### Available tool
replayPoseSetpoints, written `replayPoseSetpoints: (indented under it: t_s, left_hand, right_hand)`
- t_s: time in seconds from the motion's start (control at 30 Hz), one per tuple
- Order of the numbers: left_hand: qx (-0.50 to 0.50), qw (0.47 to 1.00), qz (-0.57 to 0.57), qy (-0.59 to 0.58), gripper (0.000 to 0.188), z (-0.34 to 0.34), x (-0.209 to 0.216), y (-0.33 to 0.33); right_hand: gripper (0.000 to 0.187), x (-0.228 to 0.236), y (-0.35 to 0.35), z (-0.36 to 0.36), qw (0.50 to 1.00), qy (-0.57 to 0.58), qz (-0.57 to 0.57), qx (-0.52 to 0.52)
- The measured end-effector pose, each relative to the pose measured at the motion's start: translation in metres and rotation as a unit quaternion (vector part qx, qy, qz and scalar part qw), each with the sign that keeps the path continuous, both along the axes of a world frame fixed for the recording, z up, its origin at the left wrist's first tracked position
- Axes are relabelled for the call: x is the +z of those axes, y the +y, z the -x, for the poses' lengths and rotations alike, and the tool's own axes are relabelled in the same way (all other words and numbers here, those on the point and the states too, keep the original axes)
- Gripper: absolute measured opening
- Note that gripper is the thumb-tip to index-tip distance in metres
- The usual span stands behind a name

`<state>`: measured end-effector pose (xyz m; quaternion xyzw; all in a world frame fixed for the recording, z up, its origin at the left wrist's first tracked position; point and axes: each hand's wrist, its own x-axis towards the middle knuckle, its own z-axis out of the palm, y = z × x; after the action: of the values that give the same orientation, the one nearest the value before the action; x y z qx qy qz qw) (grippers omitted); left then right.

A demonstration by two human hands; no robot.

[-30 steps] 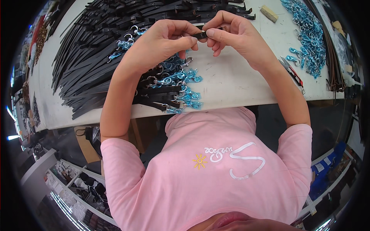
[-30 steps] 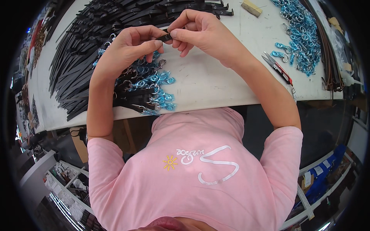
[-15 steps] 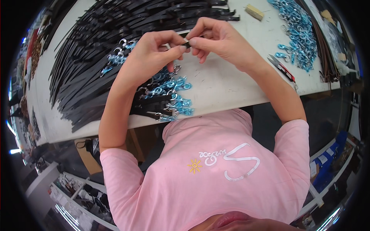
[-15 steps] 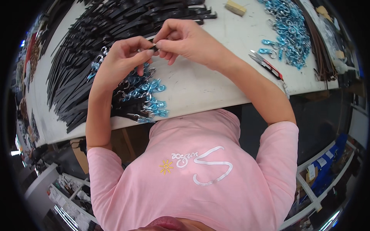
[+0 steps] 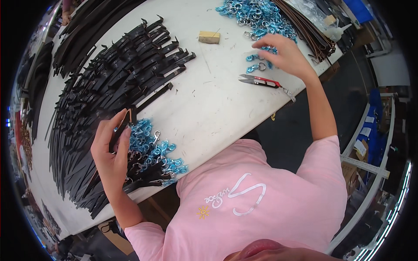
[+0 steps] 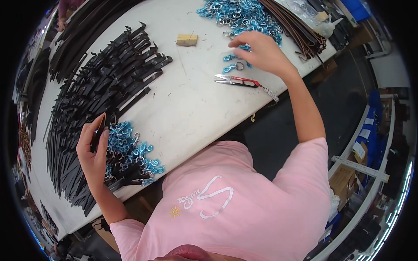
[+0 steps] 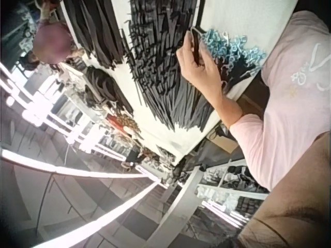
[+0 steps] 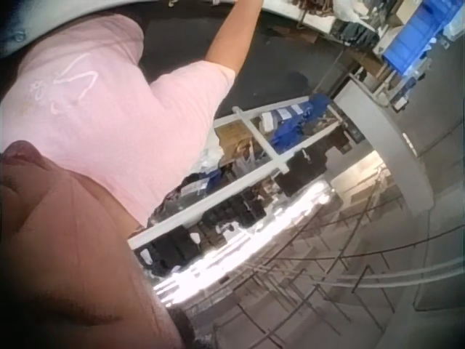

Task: The person assembles keychains by attaching metal swivel hooks to the ends of black leather straps. They repeatedly pick up a strap and a hook, thread the strap through the hook, and secure it. The completed keychains are placed in a pile on the table.

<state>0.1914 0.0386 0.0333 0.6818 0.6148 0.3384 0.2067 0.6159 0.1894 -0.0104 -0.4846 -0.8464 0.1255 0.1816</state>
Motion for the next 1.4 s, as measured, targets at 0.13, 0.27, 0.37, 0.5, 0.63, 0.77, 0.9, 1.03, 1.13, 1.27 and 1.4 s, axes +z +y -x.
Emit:
replayPoseSetpoints:
  t_s: [0.13, 0.27, 0.37, 0.5, 0.63, 0.77, 0.9, 1.03, 1.13, 1.27, 1.4]
  left_hand:
    - [0.024, 0.973, -0.132, 0.186, 0.037, 0.031, 0.007, 0.01]
    - [0.175, 0.919, -0.197, 0.293, 0.038, 0.037, 0.051, 0.011]
    - [0.076, 0.966, -0.173, 0.175, 0.04, 0.012, 0.033, 0.012]
    - [0.029, 0.997, 0.031, -0.063, 0.029, -0.003, -0.005, 0.008]
    - [-0.023, 0.97, 0.112, -0.217, 0.022, -0.003, -0.005, 0.021]
    - [-0.053, 0.961, 0.169, -0.214, 0.025, 0.0, -0.024, 0.02]
    - [-0.051, 0.954, 0.195, -0.22, 0.025, 0.005, -0.033, 0.022]
    - [-0.039, 0.957, 0.169, -0.231, 0.028, 0.001, -0.035, 0.022]
    - [-0.033, 0.962, 0.17, -0.21, 0.027, 0.0, -0.035, 0.021]
    - [-0.014, 0.97, 0.171, -0.173, 0.027, -0.003, -0.037, 0.019]
    - [-0.006, 0.981, 0.103, -0.163, 0.026, -0.006, -0.042, 0.017]
  right_hand:
    - [0.028, -0.013, -0.011, 0.016, 0.996, -0.079, -0.042, 0.01]
    - [0.029, -0.002, 0.006, 0.017, 0.999, -0.032, 0.002, -0.012]
    - [0.023, 0.039, 0.011, 0.046, 0.989, 0.143, -0.016, 0.036]
    - [0.021, 0.065, -0.011, 0.141, 0.831, 0.447, 0.269, 0.196]
    - [0.023, 0.033, -0.032, 0.203, 0.725, 0.449, 0.499, 0.155]
    - [0.023, 0.013, -0.045, 0.221, 0.721, 0.421, 0.526, 0.163]
    - [0.027, 0.007, -0.042, 0.22, 0.751, 0.394, 0.507, 0.154]
    - [0.026, 0.002, -0.04, 0.218, 0.757, 0.38, 0.506, 0.16]
    - [0.025, 0.002, -0.04, 0.218, 0.766, 0.376, 0.495, 0.165]
    - [0.024, 0.0, -0.042, 0.217, 0.775, 0.377, 0.478, 0.17]
    - [0.023, -0.001, -0.043, 0.216, 0.773, 0.376, 0.478, 0.18]
